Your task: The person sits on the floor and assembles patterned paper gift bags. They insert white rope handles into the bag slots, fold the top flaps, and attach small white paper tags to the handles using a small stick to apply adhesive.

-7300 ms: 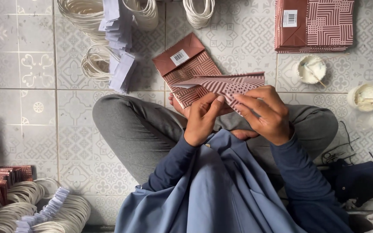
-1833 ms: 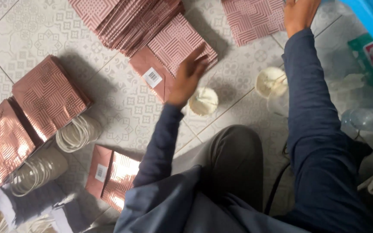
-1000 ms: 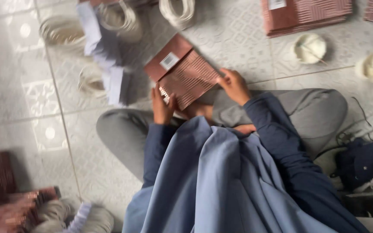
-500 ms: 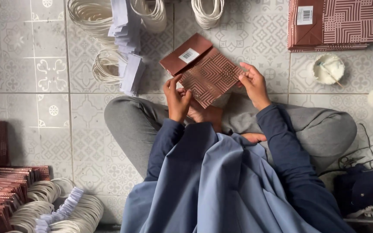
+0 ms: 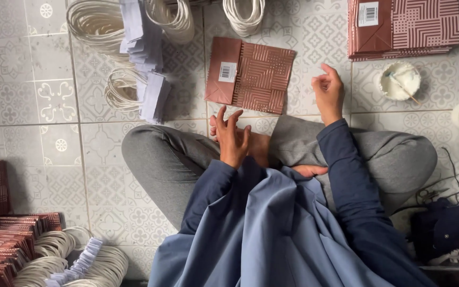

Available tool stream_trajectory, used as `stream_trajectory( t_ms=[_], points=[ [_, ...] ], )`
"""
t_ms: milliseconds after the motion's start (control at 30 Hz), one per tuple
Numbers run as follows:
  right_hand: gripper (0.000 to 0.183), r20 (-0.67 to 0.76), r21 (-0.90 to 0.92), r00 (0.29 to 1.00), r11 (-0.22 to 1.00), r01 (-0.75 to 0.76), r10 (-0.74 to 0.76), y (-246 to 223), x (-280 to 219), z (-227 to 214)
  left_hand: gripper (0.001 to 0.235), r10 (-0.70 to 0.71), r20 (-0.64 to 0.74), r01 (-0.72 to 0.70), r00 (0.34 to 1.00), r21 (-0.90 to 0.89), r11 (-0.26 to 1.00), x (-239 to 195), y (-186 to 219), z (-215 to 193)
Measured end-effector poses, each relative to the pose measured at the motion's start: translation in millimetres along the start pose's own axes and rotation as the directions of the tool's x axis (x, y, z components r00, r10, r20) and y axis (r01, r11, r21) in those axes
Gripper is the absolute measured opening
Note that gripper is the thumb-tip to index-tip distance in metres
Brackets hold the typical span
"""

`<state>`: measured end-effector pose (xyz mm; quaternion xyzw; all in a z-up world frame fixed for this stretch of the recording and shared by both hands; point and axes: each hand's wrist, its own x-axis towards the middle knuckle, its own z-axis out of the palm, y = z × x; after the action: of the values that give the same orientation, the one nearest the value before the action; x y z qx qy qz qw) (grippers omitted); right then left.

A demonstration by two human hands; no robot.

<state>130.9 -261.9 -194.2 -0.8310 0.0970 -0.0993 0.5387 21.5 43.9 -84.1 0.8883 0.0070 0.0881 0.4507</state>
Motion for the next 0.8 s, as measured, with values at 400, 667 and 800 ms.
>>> stream_trajectory(
  t_ms=[400, 667, 800],
  points=[
    [0.029, 0.313, 0.347, 0.950, 0.933, -0.097, -0.017, -107.4, -61.1, 24.0, 0.037, 0.028, 0.165, -0.012, 0.986, -0.096, 0.995, 3.3, -54.9, 52.0],
    [0.020, 0.396, 0.306, 0.914, 0.951, -0.041, -0.089, -122.0, -85.7, 48.2, 0.039, -0.012, 0.237, 0.103, 0.972, -0.380, 0.919, 13.6, -33.7, 48.3],
    [0.030, 0.429, 0.319, 0.903, 0.941, -0.112, -0.038, -136.1, -96.3, 47.3, 0.025, -0.102, 0.276, 0.207, 0.956, -0.384, 0.900, 18.2, -3.3, 29.0]
  ],
)
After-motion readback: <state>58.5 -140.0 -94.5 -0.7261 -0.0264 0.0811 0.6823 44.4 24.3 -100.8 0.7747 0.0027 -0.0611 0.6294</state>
